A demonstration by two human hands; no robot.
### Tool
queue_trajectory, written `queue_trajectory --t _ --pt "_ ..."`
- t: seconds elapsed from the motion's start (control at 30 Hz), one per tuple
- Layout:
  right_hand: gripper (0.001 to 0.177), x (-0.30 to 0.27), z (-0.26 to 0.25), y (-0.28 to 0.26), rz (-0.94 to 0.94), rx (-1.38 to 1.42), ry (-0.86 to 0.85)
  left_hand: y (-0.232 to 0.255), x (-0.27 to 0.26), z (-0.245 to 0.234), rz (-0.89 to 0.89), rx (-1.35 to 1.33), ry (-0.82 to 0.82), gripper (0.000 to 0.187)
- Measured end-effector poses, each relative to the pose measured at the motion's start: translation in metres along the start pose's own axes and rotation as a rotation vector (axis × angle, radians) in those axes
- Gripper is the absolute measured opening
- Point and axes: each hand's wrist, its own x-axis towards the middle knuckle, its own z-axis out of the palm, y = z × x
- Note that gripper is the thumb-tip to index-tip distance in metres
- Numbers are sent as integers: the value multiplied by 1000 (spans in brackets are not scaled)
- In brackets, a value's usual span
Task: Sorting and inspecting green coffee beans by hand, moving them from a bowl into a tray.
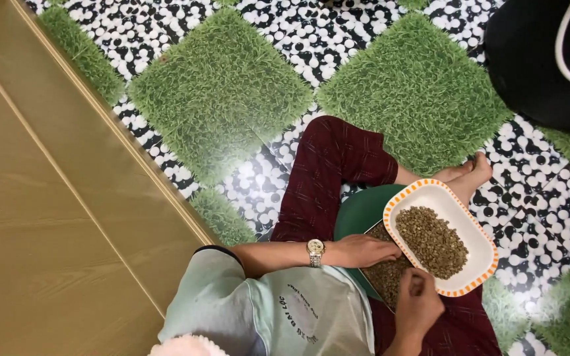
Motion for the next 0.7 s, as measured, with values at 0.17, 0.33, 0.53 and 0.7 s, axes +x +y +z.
queue_trajectory --t 0.17,0.33,0.53,0.7 --pt "12 18 -5 25 -5 -35 94 24 20 -22 80 -35 31 14" --pt "11 19 -11 27 76 21 165 33 59 -29 123 26 22 17" --pt "17 -11 17 46 36 -63 176 42 70 -33 131 111 19 34" --pt "28 -16 15 -13 226 58 -243 52 36 -52 177 162 25 14"
